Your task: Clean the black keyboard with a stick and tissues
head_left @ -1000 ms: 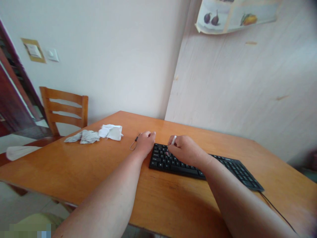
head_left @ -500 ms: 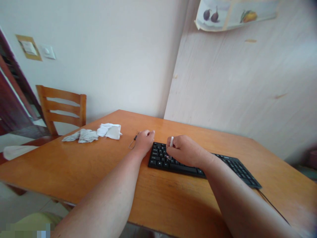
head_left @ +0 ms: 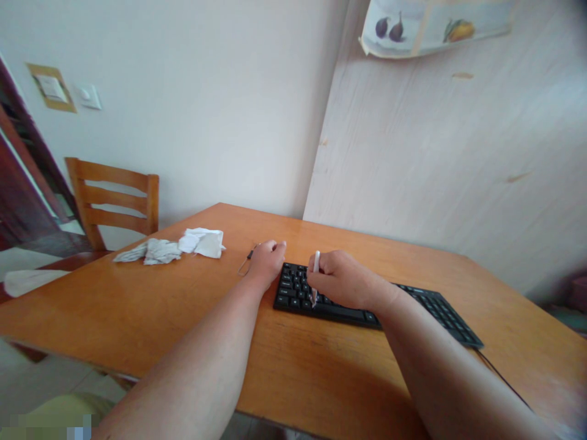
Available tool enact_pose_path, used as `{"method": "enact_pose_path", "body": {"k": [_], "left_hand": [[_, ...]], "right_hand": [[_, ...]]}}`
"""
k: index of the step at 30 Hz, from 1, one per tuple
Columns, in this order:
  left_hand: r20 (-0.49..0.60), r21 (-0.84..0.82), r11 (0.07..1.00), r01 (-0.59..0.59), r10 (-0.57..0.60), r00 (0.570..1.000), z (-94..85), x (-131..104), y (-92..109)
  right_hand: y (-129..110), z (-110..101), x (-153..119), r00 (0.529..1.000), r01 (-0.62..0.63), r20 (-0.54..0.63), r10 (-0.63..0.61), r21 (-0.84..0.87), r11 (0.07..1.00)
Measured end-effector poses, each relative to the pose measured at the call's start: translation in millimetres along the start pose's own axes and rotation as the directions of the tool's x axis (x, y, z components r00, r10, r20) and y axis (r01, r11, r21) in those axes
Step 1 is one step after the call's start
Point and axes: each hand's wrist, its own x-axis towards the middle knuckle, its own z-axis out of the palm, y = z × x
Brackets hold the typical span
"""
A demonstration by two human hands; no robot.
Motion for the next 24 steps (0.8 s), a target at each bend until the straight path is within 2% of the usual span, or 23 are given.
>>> {"method": "enact_pose_path", "body": {"k": [4, 8, 10, 15, 17, 19, 22, 24], "left_hand": [[-0.005, -0.005, 1.0, -0.003, 0.003, 1.0, 0.2, 0.1, 0.4], [-0.004, -0.014, 1.0, -0.009, 0.009, 1.0, 0.3, 0.6, 0.2], [-0.004, -0.021, 1.0, -0.012, 0.012, 1.0, 0.0, 0.3, 0.2], [-0.006, -0.04, 0.999, -0.019, 0.019, 1.0, -2.0, -3.0, 3.1], [-0.009, -0.05, 0.999, -0.017, 0.016, 1.0, -2.9, -4.5, 5.6], [-0.009, -0.065, 0.998, -0.016, 0.015, 1.0, -3.8, -5.6, 8.7], [-0.007, -0.084, 0.996, -0.024, 0.023, 1.0, -5.4, -6.5, 14.1], [0.003, -0.098, 0.994, -0.039, 0.039, 0.999, -6.8, -7.8, 18.6]], "right_hand": [[-2.7, -0.7, -1.3, 0.999, 0.02, 0.039, -0.023, 0.073, 0.997], [-5.0, -5.2, -3.0, 0.988, 0.017, 0.148, -0.047, 0.202, 0.979], [-3.1, -6.5, -2.0, 0.986, 0.009, 0.158, -0.051, 0.258, 0.966], [3.0, -4.1, 3.3, 0.996, -0.02, -0.086, 0.032, 0.141, 0.99], [2.3, -3.2, 2.8, 0.992, -0.038, -0.116, 0.049, 0.096, 0.995], [1.0, -2.8, 0.9, 0.999, -0.015, -0.043, 0.02, 0.115, 0.993], [2.0, -2.8, -0.2, 0.993, 0.024, 0.101, -0.053, 0.266, 0.964], [5.7, -3.0, 2.1, 0.997, 0.009, 0.064, -0.035, 0.365, 0.931]]}}
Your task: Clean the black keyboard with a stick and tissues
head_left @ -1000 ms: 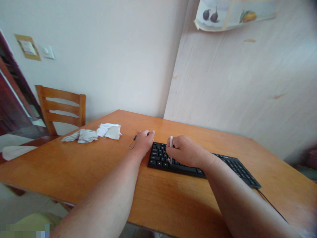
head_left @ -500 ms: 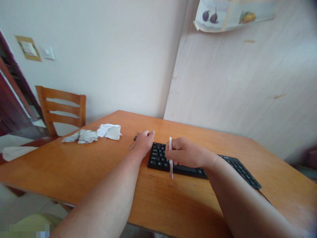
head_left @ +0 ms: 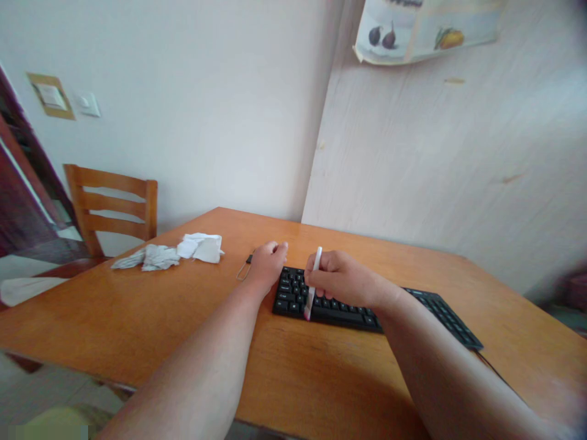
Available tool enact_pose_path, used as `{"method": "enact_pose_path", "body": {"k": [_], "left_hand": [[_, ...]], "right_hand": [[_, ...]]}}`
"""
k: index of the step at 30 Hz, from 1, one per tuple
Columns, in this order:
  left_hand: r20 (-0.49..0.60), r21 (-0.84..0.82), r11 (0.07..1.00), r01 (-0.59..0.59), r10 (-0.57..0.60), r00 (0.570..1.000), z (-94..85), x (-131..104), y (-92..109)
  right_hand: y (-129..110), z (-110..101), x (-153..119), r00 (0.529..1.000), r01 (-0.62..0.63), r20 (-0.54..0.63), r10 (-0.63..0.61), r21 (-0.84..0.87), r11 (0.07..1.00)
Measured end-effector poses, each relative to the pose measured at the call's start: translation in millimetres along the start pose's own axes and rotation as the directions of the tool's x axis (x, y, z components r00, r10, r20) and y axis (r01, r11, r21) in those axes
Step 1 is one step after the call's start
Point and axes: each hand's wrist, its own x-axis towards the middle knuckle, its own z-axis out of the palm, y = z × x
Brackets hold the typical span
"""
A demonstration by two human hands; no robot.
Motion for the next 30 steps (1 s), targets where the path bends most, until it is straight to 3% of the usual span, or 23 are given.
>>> {"method": "enact_pose_path", "body": {"k": [4, 9, 13, 16, 26, 30], "left_hand": [[0.084, -0.168, 0.986, -0.02, 0.034, 0.996, -1.4, -6.3, 13.0], [0.3, -0.498, 0.861, 0.105, 0.057, 0.952, -3.7, -17.5, 32.5], [0.486, -0.53, 0.829, 0.178, 0.125, 0.865, -6.3, -24.3, 41.1], [0.546, -0.533, 0.819, 0.211, 0.143, 0.826, -8.1, -27.6, 43.9], [0.616, -0.522, 0.815, 0.25, 0.158, 0.772, -13.1, -29.1, 44.0], [0.593, -0.519, 0.819, 0.247, 0.137, 0.794, -14.3, -26.7, 40.7]], "right_hand": [[7.4, -6.4, 7.9, 0.96, -0.003, -0.273, 0.062, 0.212, 0.977], [12.9, -13.6, 14.6, 0.883, 0.057, -0.446, 0.148, 0.415, 0.908], [19.3, -15.1, 17.1, 0.849, 0.092, -0.493, 0.191, 0.493, 0.865], [22.9, -15.0, 17.5, 0.836, 0.11, -0.507, 0.21, 0.53, 0.841], [32.4, -14.0, 21.2, 0.824, 0.157, -0.492, 0.28, 0.674, 0.722], [44.5, -28.0, 21.4, 0.739, 0.194, -0.569, 0.36, 0.692, 0.696]]}}
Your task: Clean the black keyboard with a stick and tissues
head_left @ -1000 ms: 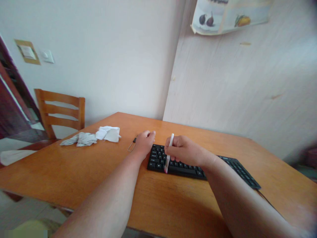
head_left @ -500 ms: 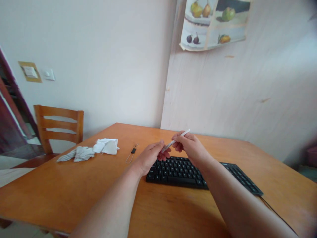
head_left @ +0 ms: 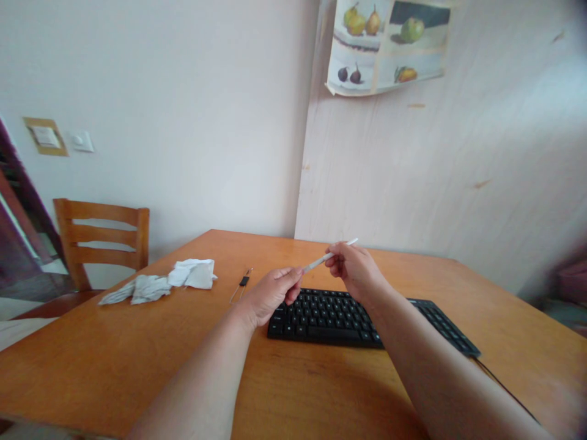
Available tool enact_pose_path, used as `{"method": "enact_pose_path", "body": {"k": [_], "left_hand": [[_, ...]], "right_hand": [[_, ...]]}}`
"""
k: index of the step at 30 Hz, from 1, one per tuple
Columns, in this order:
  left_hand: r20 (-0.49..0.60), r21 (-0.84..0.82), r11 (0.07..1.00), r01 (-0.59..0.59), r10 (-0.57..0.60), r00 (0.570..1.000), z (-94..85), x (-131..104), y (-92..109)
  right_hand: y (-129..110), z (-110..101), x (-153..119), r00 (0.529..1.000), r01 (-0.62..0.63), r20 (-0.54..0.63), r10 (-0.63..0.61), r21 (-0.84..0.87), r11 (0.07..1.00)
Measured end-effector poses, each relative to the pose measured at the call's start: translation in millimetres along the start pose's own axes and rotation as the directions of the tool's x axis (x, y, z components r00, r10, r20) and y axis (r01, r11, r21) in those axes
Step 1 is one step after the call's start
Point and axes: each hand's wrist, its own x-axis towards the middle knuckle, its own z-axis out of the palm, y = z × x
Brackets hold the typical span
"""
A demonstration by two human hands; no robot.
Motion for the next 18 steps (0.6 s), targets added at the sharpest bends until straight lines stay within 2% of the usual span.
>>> {"method": "enact_pose_path", "body": {"k": [2, 4, 8, 13, 16, 18], "left_hand": [[-0.081, -0.005, 1.0, -0.016, 0.016, 0.997, -3.8, 2.0, -0.9], [-0.211, -0.015, 0.999, -0.04, 0.036, 0.977, -8.6, 5.4, -3.0], [-0.422, -0.038, 0.998, -0.051, 0.03, 0.906, -17.5, 12.8, -10.5], [-0.516, -0.007, 1.0, -0.018, 0.012, 0.857, -19.9, 14.5, -13.4], [-0.536, 0.004, 1.0, -0.01, 0.01, 0.844, -17.3, 12.8, -10.5], [-0.534, 0.013, 1.0, -0.006, 0.012, 0.845, -15.5, 12.0, -8.7]], "right_hand": [[-3.6, -8.5, 5.7, 0.995, 0.046, -0.083, -0.047, -0.012, 0.999], [-6.7, -14.6, 8.8, 0.991, 0.088, -0.097, -0.097, -0.099, 0.991], [-3.7, -13.8, 7.3, 0.993, 0.116, 0.05, -0.105, -0.377, 0.919], [10.9, -2.4, -0.2, 0.958, 0.269, 0.263, -0.113, -0.688, 0.674], [17.2, 1.5, -4.4, 0.932, 0.357, 0.331, -0.149, -0.763, 0.539], [19.4, 3.1, -7.2, 0.915, 0.398, 0.372, -0.155, -0.779, 0.485]]}}
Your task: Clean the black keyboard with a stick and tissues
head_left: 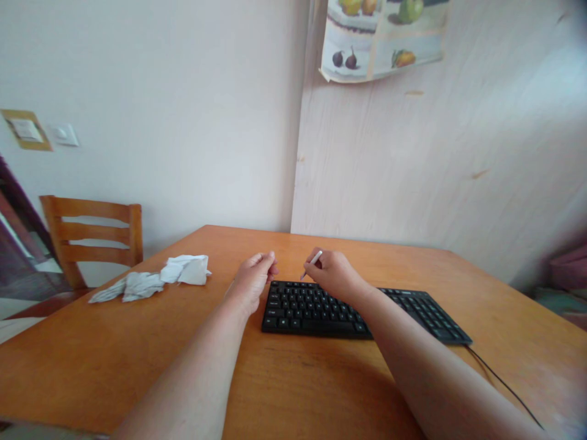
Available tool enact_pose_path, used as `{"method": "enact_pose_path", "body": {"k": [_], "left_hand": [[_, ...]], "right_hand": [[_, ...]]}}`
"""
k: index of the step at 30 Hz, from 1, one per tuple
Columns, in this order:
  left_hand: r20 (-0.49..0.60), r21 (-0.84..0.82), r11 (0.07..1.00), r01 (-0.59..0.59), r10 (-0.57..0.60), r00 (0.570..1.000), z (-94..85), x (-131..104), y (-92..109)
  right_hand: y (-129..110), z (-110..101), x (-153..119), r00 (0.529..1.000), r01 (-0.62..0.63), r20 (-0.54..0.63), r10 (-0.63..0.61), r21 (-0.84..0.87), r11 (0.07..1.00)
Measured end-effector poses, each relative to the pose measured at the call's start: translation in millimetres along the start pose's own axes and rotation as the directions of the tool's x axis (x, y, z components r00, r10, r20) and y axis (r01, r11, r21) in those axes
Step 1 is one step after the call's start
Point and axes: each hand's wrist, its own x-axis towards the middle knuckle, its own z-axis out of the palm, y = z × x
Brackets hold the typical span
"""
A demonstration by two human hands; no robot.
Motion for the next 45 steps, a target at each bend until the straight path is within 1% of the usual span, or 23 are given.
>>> {"method": "enact_pose_path", "body": {"k": [6, 11, 17, 22, 28, 35, 37, 41, 45], "left_hand": [[0.002, 0.016, 1.0, -0.008, 0.008, 1.0, 0.9, -0.7, 0.7], [-0.016, 0.032, 0.999, -0.009, 0.01, 1.0, 1.1, 0.0, -0.2], [-0.023, 0.06, 0.998, -0.012, 0.013, 1.0, 1.7, -1.3, 1.4], [-0.025, 0.061, 0.998, -0.009, 0.01, 1.0, 2.2, -2.3, 2.5], [-0.013, 0.062, 0.998, -0.014, 0.014, 1.0, 2.9, -3.6, 3.9], [-0.002, 0.049, 0.999, -0.008, 0.008, 1.0, 2.9, -4.2, 3.9], [0.002, 0.052, 0.999, -0.001, 0.001, 1.0, 3.0, -3.8, 3.6], [0.006, 0.056, 0.998, 0.004, -0.004, 1.0, 3.3, -3.3, 2.9], [0.016, 0.058, 0.998, 0.01, -0.011, 1.0, 3.5, -3.5, 3.1]], "right_hand": [[-9.8, -0.4, -5.9, 0.996, 0.045, 0.077, -0.041, -0.054, 0.998], [-17.1, -4.8, -8.3, 0.989, 0.072, 0.135, -0.065, -0.045, 0.996], [-19.2, -8.3, -10.6, 0.972, 0.125, 0.205, -0.115, -0.038, 0.991], [-24.0, -14.4, -12.4, 0.962, 0.13, 0.251, -0.11, -0.064, 0.99], [-30.4, -20.3, -15.5, 0.948, 0.152, 0.291, -0.13, -0.053, 0.987], [-39.5, -26.6, -18.3, 0.933, 0.142, 0.343, -0.109, -0.073, 0.987], [-42.4, -30.0, -19.5, 0.924, 0.141, 0.368, -0.106, -0.07, 0.987], [-47.4, -36.4, -21.8, 0.888, 0.17, 0.438, -0.14, -0.03, 0.985], [-49.8, -40.4, -23.1, 0.876, 0.156, 0.464, -0.131, -0.017, 0.988]]}}
